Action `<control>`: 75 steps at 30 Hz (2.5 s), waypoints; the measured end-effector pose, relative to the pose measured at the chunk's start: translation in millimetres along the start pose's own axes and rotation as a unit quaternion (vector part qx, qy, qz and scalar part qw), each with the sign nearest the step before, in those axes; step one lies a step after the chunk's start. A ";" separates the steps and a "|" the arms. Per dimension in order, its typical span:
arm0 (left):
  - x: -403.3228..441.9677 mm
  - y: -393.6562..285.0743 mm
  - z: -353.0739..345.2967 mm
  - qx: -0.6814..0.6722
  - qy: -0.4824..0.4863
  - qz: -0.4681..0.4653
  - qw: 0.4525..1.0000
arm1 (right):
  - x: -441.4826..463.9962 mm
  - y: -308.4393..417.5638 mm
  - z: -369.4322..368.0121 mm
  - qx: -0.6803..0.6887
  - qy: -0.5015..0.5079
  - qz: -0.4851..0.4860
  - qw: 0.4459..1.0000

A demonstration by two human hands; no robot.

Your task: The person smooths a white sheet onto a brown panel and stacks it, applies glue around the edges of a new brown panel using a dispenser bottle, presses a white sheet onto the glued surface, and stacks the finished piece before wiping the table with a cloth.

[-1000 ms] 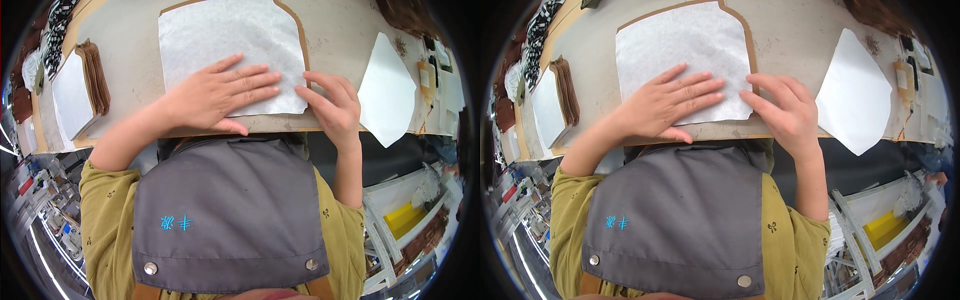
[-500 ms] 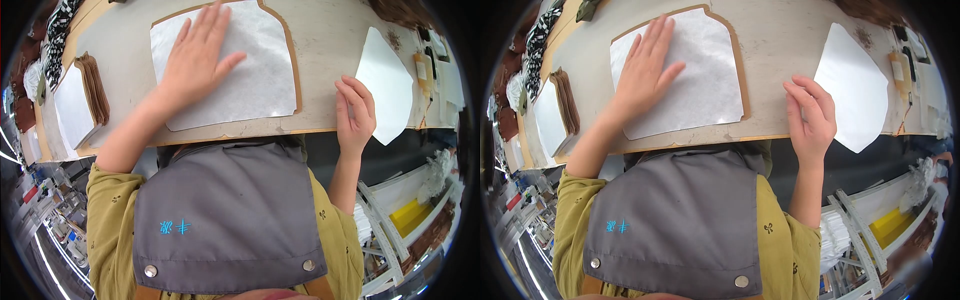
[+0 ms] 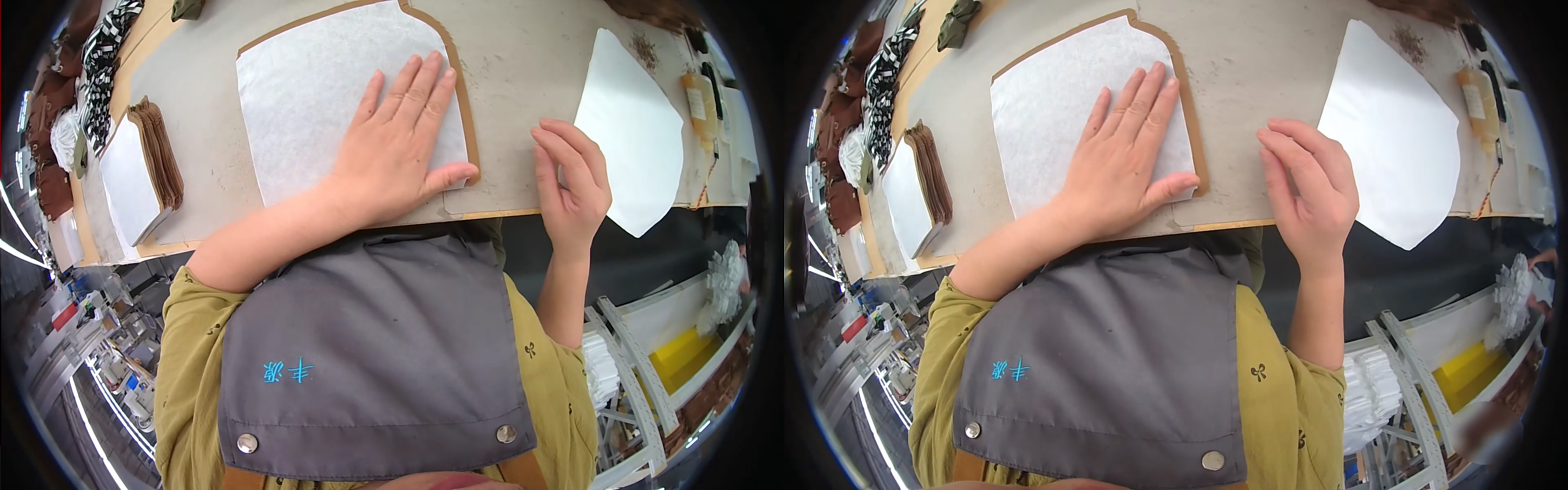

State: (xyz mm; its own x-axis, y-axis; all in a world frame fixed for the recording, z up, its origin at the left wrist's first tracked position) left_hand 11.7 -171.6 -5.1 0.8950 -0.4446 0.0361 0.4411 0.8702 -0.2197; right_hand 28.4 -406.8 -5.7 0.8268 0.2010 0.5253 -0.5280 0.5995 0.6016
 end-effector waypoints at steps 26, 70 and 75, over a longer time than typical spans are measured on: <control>-21.5 -15.7 8.9 -0.149 0.116 -0.323 0.928 | -4.1 -3.8 -0.2 0.031 -0.012 -0.009 0.999; 60.9 118.0 40.5 0.012 0.082 -0.277 0.957 | 12.6 4.0 -2.5 -0.052 0.061 -0.025 0.996; 68.8 137.8 35.8 0.087 0.033 -0.088 0.992 | 12.8 4.2 -2.4 -0.051 0.056 -0.025 0.997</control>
State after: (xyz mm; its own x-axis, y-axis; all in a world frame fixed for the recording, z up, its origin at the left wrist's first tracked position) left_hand 136.5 -74.7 2.0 0.7997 -0.6004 -0.0061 0.5996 0.7990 -0.0441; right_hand 37.2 -399.8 2.1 0.8711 0.2509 0.4221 -0.4678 0.6855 0.5579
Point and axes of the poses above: each hand's wrist, its own x-axis towards the middle knuckle, its own z-axis out of the back of the hand, y = z × x, the point moved 1 cm from there along x, towards the middle knuckle, and after that the axes turned 2 degrees about -z, right-handed, at the moved point
